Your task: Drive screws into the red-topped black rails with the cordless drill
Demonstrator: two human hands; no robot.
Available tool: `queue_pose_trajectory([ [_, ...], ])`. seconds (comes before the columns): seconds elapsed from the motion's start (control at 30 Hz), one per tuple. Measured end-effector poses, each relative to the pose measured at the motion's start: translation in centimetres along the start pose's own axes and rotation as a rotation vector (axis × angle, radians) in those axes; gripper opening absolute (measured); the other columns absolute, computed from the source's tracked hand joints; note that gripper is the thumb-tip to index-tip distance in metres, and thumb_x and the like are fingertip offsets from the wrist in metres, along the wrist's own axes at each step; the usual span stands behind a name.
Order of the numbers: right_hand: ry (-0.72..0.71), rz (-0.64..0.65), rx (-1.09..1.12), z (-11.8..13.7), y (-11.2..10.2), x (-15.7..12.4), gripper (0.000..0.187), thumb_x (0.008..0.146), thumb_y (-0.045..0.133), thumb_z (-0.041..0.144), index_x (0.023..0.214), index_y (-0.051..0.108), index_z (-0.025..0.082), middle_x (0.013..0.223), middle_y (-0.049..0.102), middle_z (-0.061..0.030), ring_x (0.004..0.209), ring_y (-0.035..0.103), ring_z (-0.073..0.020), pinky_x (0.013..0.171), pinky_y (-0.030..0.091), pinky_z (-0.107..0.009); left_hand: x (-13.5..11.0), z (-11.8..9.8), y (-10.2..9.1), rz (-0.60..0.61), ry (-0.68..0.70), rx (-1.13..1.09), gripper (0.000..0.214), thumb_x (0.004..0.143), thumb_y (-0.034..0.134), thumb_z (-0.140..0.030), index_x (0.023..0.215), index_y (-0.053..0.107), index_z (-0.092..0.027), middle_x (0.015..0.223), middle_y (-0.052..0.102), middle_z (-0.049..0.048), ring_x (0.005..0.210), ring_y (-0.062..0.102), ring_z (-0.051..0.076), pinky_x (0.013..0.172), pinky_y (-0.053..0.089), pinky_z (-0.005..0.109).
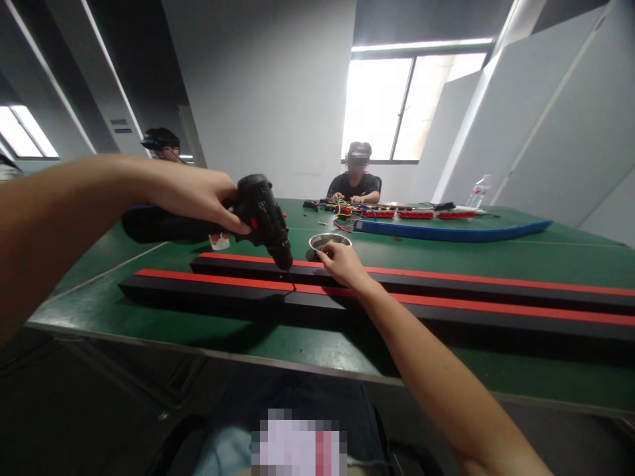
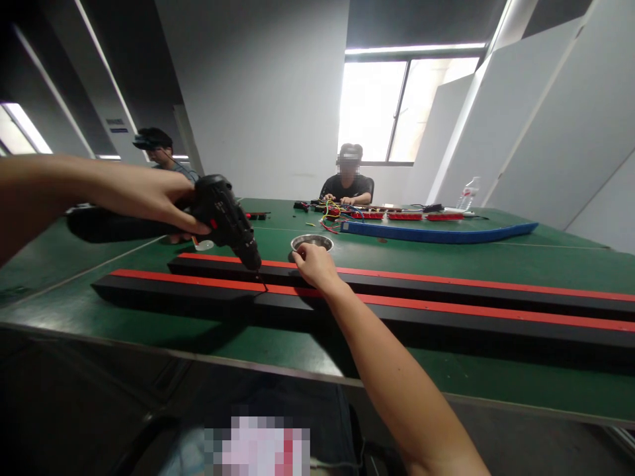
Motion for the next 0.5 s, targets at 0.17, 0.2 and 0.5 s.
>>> queue_pose_trajectory([
  [0.17,-0.001,0.005,0.007,0.2,0.0,-0.2,0.025,0.096,0.058,0.035,0.085,0.075,0.020,0.083,0.075,-0.0078,0.072,0.062,-0.0192,0.065,0.038,-0.027,-0.2,-2.7,3.4,-0.053,0.333,0.622,0.056,0.052,0.096,-0.022,0.103,0.075,-0.010,0.080,0.062,0.0017,0.093,0.056,0.021,0.067,0.024,0.017],
  [0.2,-0.002,0.012,0.010,0.2,0.0,-0.2,0.025,0.096,0.058,0.035,0.086,0.075,0.020,0.083,0.075,-0.0078,0.072,0.063,-0.0192,0.065,0.039,-0.027,-0.4,-3.2,4.0,-0.101,0.392,0.654,0.059,0.051,0.095,-0.022,0.105,0.074,-0.012,0.082,0.063,0.0033,0.101,0.057,0.025,0.071,0.026,0.019],
  [0.5,-0.006,0.045,-0.015,0.2,0.2,0.0,0.025,0.096,0.058,0.034,0.085,0.075,0.020,0.085,0.076,-0.0093,0.073,0.063,-0.0200,0.066,0.039,-0.028,-0.5,-3.9,5.3,-0.165,0.458,0.777,0.046,0.062,0.085,-0.035,0.096,0.065,-0.012,0.098,0.064,0.0126,0.130,0.046,0.039,0.088,0.031,0.027],
])
Point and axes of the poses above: each hand's wrist, its own x-axis towards the middle knuckle, its own y-axis out of the palm, z = x × y, the point moved 6 cm from there along x, towards the middle knuckle
